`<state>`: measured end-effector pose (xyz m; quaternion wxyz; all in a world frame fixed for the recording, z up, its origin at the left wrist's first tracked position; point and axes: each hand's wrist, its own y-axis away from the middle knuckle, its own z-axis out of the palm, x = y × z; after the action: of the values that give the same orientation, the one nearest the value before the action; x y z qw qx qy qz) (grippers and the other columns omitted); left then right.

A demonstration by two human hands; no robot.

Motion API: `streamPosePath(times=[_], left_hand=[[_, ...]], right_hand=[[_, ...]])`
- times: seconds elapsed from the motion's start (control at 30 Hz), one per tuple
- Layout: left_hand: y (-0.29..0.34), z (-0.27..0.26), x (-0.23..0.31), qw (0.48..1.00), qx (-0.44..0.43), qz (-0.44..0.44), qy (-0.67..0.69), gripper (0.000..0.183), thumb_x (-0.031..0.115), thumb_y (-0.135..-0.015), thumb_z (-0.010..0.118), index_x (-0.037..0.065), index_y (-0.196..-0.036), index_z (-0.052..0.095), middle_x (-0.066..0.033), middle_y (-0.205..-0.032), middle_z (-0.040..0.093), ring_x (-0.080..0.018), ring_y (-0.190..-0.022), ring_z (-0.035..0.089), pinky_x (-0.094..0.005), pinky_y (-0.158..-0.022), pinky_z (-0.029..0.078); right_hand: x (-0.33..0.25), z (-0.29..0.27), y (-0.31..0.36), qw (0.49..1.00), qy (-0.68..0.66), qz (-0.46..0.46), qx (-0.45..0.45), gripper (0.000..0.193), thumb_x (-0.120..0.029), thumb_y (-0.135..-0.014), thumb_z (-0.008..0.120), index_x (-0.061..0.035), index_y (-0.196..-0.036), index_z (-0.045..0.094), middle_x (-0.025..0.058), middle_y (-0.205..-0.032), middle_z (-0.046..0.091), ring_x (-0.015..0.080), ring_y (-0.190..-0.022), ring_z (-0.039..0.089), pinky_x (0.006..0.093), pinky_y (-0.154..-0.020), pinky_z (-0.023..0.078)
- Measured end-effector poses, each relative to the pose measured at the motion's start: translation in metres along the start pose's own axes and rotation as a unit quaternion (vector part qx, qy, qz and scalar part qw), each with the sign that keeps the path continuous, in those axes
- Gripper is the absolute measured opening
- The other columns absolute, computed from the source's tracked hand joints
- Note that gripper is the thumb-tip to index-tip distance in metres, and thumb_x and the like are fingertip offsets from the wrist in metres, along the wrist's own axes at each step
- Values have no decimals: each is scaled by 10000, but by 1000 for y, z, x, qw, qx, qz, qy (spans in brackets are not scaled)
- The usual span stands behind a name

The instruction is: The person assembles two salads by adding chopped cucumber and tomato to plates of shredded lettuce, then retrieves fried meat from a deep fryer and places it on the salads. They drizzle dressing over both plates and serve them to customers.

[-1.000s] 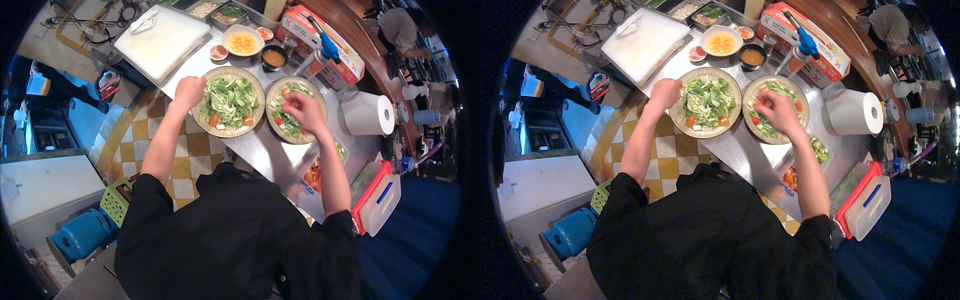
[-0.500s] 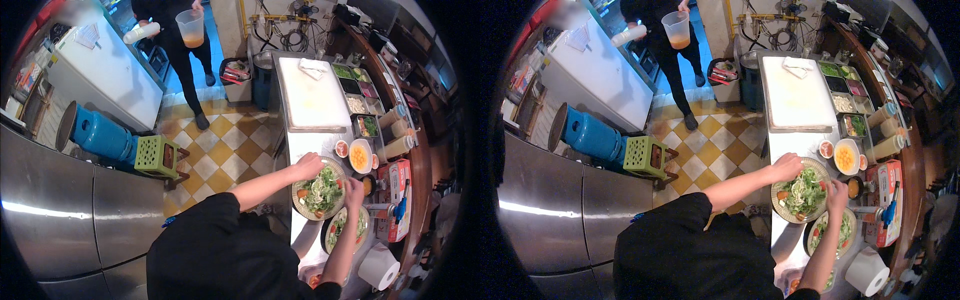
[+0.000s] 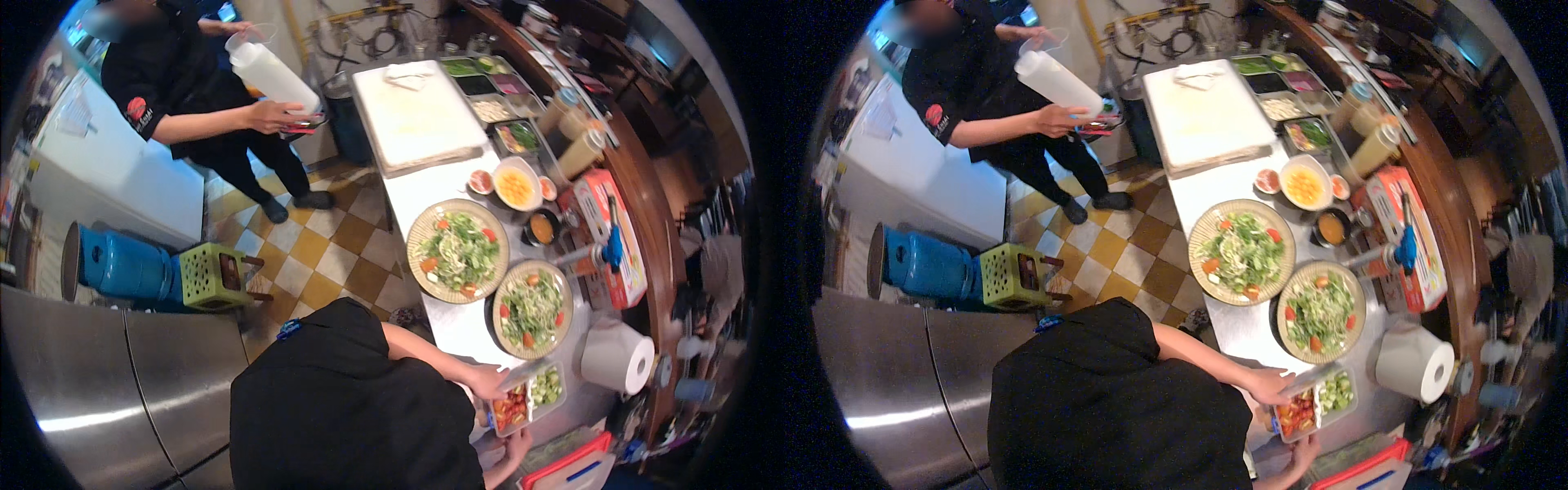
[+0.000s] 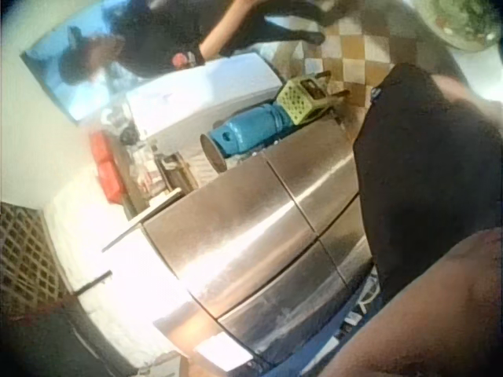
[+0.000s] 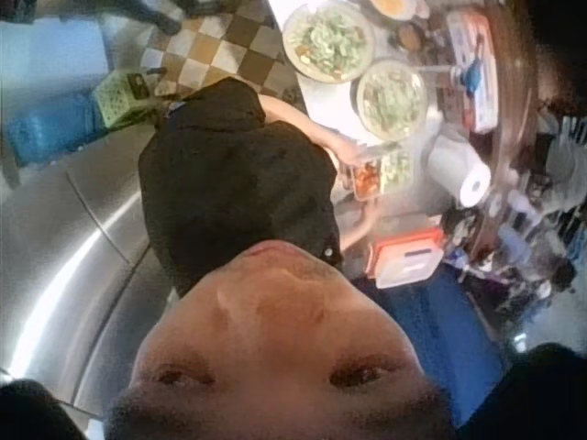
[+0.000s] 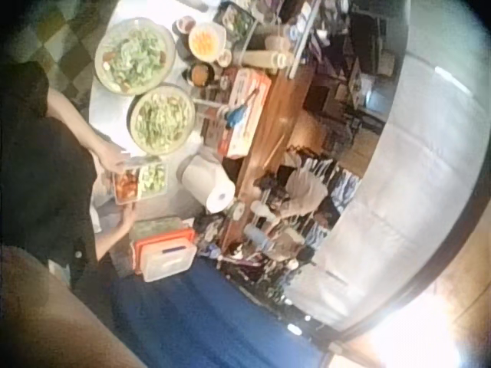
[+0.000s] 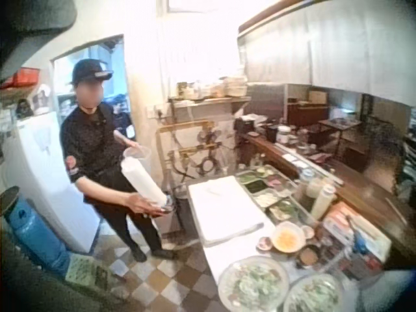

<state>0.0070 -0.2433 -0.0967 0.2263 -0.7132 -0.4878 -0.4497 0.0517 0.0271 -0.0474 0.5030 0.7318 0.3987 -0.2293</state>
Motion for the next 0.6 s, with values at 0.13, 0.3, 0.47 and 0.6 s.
streamPosePath(times=[0.13, 0.3, 0.47, 0.6], left_hand=[[-19, -4, 16, 980, -193, 25, -37, 376, 310, -840, 510, -25, -978, 610, -287, -938, 648, -446, -863, 639, -506, -751, 516], [-17, -36, 27, 936, -231, 261, -43, 220, 236, -763, 582, 66, -820, 710, -187, -707, 649, -363, -658, 639, -467, -640, 528], [-17, -59, 62, 951, -247, -133, 130, 250, 67, -851, 448, -34, -958, 650, -114, -718, 671, -181, -607, 684, -298, -526, 553], [-21, -54, 62, 964, -222, -83, 121, 256, 60, -868, 430, -50, -994, 624, -138, -751, 670, -188, -603, 683, -307, -511, 559]], right_hand=[[35, 35, 22, 989, -104, -69, 81, 292, -127, -908, 579, 29, -1154, 593, 95, -1017, 658, 166, -880, 632, 314, -746, 530], [4, 42, 39, 994, -98, -7, 42, 257, -145, -938, 477, 15, -1047, 646, 39, -932, 664, 113, -798, 575, 297, -674, 477], [15, 44, 34, 988, -75, 51, 124, 265, -188, -905, 489, 29, -929, 638, 200, -772, 662, 304, -789, 672, 417, -696, 502], [22, 27, 36, 933, 90, -52, 346, 240, -178, -892, 518, 31, -908, 636, 209, -764, 660, 348, -773, 663, 436, -685, 506]])
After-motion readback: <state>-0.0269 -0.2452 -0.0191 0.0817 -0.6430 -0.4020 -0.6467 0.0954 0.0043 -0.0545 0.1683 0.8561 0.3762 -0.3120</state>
